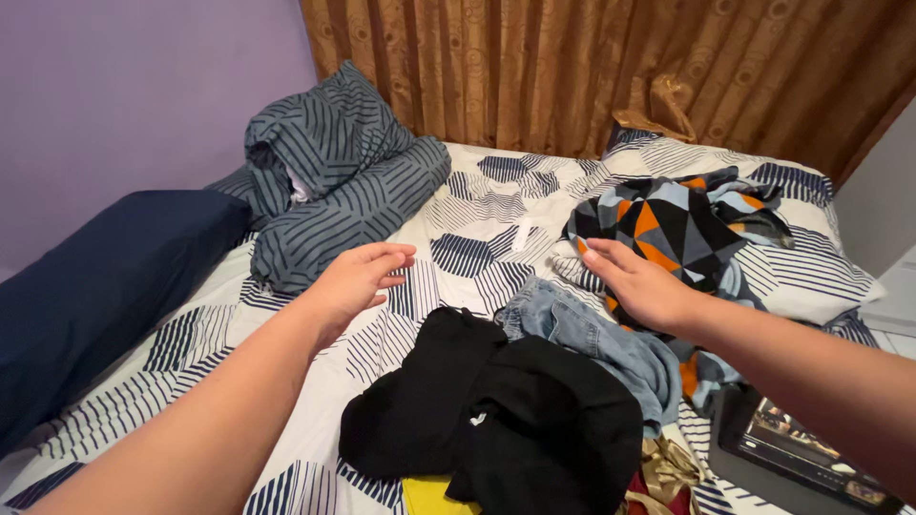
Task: The person picks up a pair of pants and a black shirt from a bed, places each item onto a wooden hanger, and hangs them on a clothing rack.
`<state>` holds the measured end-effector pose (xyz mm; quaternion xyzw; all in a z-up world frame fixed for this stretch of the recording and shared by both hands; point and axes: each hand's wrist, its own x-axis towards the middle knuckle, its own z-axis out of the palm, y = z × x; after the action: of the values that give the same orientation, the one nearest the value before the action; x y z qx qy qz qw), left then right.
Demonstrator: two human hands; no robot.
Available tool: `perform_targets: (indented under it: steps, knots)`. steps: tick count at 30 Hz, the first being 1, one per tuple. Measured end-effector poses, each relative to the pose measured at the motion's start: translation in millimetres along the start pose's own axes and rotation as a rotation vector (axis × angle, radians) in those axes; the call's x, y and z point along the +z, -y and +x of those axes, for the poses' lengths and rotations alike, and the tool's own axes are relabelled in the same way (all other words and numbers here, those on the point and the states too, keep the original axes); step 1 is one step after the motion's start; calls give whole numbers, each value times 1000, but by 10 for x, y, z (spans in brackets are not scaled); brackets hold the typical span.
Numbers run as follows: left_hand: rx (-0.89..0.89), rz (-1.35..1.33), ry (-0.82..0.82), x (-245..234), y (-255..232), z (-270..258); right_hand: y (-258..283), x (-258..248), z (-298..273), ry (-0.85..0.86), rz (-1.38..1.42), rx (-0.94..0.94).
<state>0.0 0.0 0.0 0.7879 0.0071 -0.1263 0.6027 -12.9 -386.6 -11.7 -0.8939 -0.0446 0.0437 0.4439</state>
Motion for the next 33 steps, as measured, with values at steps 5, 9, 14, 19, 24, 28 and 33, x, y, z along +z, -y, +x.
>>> perform_targets:
  steps: [5, 9, 14, 19, 24, 28, 33]
  knots:
    - [19, 16, -17, 28, -93, 88, -209, -61, 105, -3, 61, -25]
    - [69, 17, -11, 59, -180, 192, -217, -120, 174, -65, 17, 13]
    - [53, 16, -7, 182, -136, 190, -243, -270, 250, -56, 119, 169]
    - [34, 2, -23, 276, -48, 224, -479, -348, 340, -51, 132, 141]
    - [13, -45, -10, 353, 50, 207, -714, -310, 320, -54, 146, 210]
    - [-18, -28, -27, 501, 119, 167, -904, -285, 228, -35, 109, 240]
    - [-24, -48, 2, 688, 162, 196, -1227, -339, 172, 6, 26, 131]
